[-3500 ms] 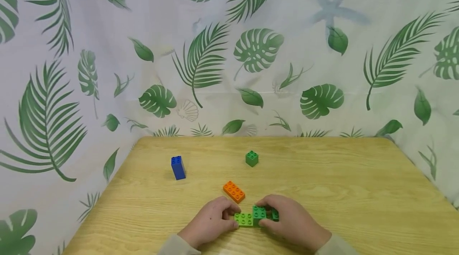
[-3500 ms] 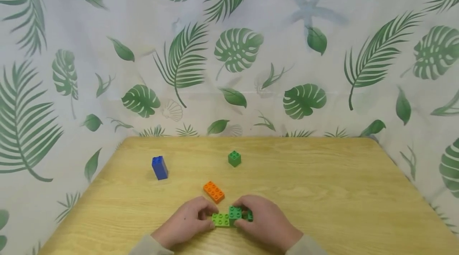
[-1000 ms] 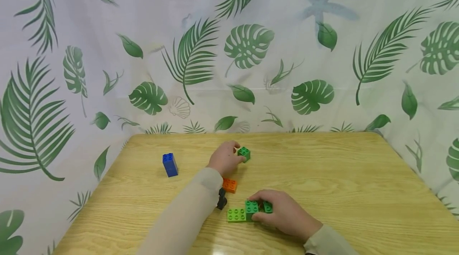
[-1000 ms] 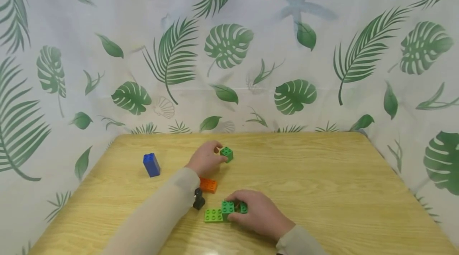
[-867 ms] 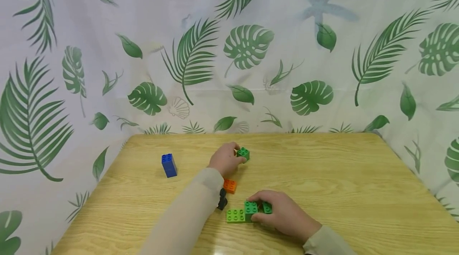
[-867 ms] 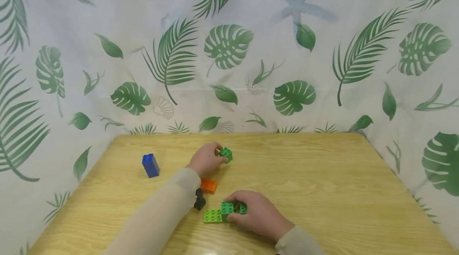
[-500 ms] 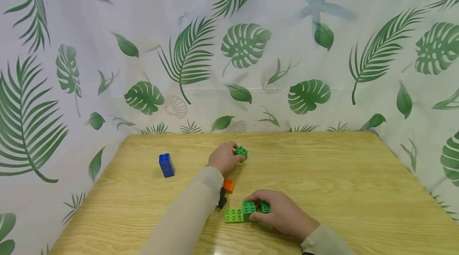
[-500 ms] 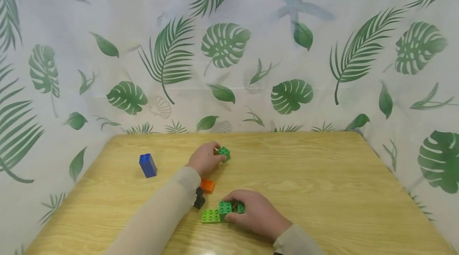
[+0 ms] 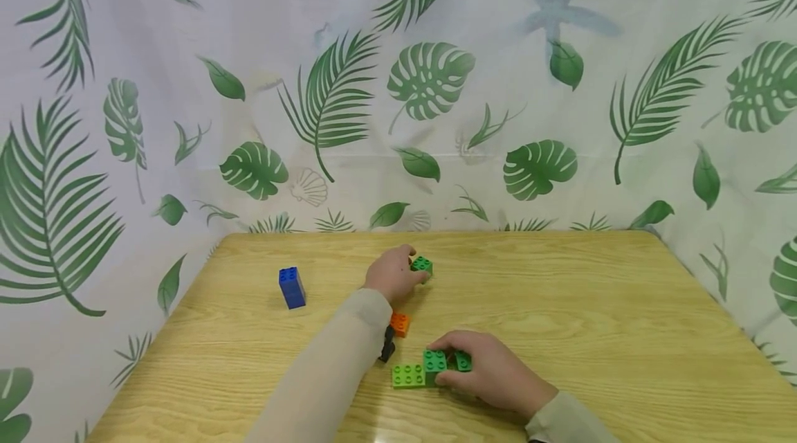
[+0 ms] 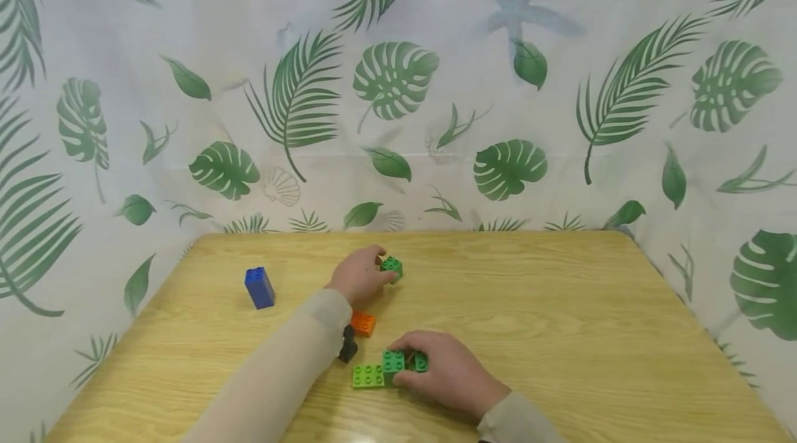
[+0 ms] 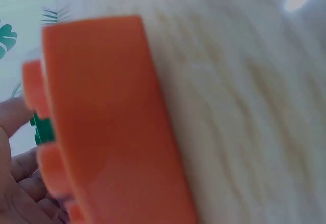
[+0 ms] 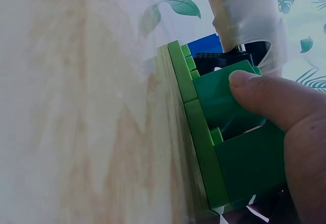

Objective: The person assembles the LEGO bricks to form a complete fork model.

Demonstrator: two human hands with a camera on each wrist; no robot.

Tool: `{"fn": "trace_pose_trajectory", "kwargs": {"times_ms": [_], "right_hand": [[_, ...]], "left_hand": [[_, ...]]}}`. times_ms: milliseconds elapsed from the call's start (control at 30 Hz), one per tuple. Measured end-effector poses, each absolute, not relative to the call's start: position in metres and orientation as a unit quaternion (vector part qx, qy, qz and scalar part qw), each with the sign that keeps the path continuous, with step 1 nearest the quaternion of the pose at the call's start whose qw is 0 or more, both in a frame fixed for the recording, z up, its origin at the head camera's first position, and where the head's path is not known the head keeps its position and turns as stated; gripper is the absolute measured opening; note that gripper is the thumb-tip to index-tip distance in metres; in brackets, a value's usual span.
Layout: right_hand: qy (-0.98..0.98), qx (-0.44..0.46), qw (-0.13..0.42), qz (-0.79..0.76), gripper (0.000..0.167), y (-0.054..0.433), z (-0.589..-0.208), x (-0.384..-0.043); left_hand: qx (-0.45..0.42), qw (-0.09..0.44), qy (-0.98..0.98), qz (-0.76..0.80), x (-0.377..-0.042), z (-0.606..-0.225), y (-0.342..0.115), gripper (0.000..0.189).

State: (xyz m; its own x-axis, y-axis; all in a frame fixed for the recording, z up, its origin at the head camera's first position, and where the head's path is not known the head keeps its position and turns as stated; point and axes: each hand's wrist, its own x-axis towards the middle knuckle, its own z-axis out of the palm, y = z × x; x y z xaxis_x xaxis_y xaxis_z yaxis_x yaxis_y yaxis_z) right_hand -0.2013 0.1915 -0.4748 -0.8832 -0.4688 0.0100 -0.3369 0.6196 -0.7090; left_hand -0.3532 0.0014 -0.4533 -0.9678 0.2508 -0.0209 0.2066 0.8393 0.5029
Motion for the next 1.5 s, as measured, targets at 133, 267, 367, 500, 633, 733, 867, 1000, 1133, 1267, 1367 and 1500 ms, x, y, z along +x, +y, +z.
{"fn": "trace_pose_trajectory", "kwargs": {"times_ms": [133,267,367,500,633,733,867,1000,1133,1267,1367,1500], "right_hand": [[0.894,-0.228,0.088,-0.376,0.040,0.191,-0.477,-0.201],[0.893,-0.234,0.079,-0.376,0.040,0.191,-0.480,-0.201],[0.894,-0.232,0.079,-0.375,0.040,0.192,-0.480,-0.201],[0.895,-0.229,0.080,-0.375,0.040,0.193,-0.479,-0.202],[0.895,-0.230,0.080,-0.374,0.041,0.193,-0.478,-0.202],[0.894,-0.231,0.083,-0.374,0.040,0.194,-0.478,-0.202],[0.895,-0.231,0.083,-0.372,0.040,0.195,-0.479,-0.202],[0.895,-0.229,0.085,-0.373,0.040,0.195,-0.478,-0.202],[0.894,-0.229,0.087,-0.375,0.040,0.195,-0.477,-0.202],[0.894,-0.233,0.085,-0.374,0.041,0.194,-0.478,-0.202],[0.894,-0.235,0.081,-0.374,0.040,0.194,-0.479,-0.201],[0.891,-0.233,0.082,-0.381,0.039,0.194,-0.479,-0.201]], "left_hand": [[0.119,0.035,0.964,0.234,-0.355,-0.456,0.006,0.053],[0.128,0.025,0.966,0.222,-0.357,-0.461,0.006,0.044],[0.138,0.021,0.963,0.229,-0.357,-0.460,0.002,0.039],[0.147,0.027,0.955,0.257,-0.356,-0.459,-0.007,0.037],[0.149,0.038,0.946,0.285,-0.352,-0.455,-0.015,0.040],[0.154,0.038,0.943,0.291,-0.346,-0.452,-0.021,0.039],[0.171,0.032,0.939,0.296,-0.338,-0.447,-0.026,0.034],[0.200,0.028,0.934,0.296,-0.329,-0.441,-0.030,0.032],[0.227,0.028,0.926,0.301,-0.319,-0.436,-0.034,0.033],[0.247,0.037,0.913,0.323,-0.308,-0.434,-0.041,0.035],[0.264,0.040,0.902,0.339,-0.299,-0.435,-0.047,0.036],[0.286,0.042,0.890,0.353,-0.286,-0.436,-0.057,0.037]]}}
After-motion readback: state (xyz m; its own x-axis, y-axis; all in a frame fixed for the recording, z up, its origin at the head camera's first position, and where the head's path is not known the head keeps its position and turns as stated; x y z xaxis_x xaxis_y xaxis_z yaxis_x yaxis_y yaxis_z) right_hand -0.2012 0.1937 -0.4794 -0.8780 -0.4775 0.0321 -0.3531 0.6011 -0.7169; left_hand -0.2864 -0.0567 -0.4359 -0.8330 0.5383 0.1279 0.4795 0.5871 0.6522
